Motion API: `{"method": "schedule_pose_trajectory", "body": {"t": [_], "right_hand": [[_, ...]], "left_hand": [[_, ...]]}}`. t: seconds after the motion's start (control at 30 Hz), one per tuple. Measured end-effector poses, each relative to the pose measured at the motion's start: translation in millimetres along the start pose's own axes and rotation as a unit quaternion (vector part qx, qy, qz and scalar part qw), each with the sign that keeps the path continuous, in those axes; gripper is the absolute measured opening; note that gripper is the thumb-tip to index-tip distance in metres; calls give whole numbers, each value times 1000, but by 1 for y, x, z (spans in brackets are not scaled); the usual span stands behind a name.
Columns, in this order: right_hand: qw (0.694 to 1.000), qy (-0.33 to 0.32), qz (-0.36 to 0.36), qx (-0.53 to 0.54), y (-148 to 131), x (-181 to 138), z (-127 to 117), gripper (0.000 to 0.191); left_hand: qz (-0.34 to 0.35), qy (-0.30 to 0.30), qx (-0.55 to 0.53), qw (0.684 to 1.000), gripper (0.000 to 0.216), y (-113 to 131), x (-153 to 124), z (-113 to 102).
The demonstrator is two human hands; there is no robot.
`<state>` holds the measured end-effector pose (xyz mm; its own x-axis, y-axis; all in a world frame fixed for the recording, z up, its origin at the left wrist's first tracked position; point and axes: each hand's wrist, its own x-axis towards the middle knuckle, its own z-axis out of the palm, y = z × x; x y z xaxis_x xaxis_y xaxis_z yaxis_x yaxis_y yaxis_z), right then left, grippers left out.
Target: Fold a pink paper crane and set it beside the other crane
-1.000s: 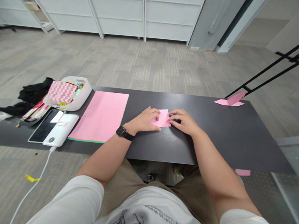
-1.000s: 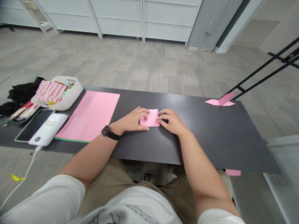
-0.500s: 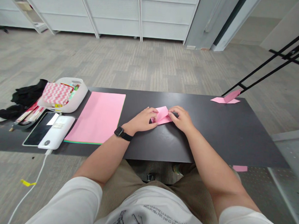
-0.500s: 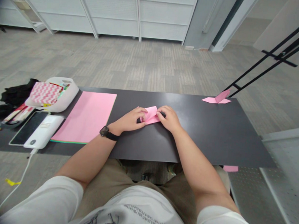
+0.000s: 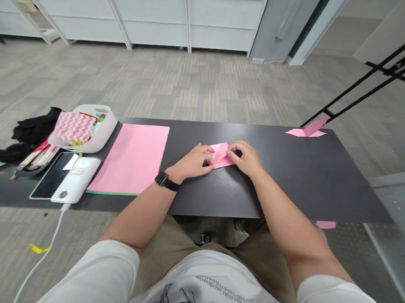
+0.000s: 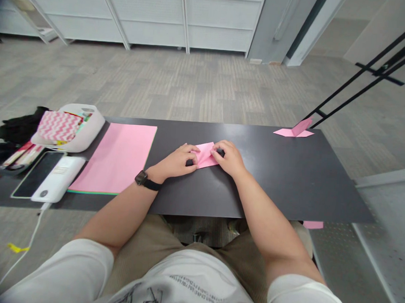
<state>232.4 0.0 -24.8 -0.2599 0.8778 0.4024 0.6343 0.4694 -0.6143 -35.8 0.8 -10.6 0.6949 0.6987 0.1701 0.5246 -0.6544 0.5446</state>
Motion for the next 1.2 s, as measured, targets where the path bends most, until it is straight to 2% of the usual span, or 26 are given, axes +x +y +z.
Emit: {"method": "schedule_pose_trajectory", "body": {"t": [0.3,0.5,0.7,0.93,1.2], "right_hand": [[1000,-8,12,-7,1,1,1,9],[999,-9,26,-24,1,3,6,7],[998,-27,39,-39,1,7,10,8],[997,-32,45,-56,-1,7,12,7],[994,-37,64,-78,-1,7,17,4]], "left_hand": [[6,-23,-3,1000,4,6,-6,-3],[1,-53,15,998,12,8,-13,-11],[51,-80,31,995,18,6,-16,-18],[68,-111,68,989,24,10,-17,-23],[61,-109,58,990,25,12,-20,-23]]}}
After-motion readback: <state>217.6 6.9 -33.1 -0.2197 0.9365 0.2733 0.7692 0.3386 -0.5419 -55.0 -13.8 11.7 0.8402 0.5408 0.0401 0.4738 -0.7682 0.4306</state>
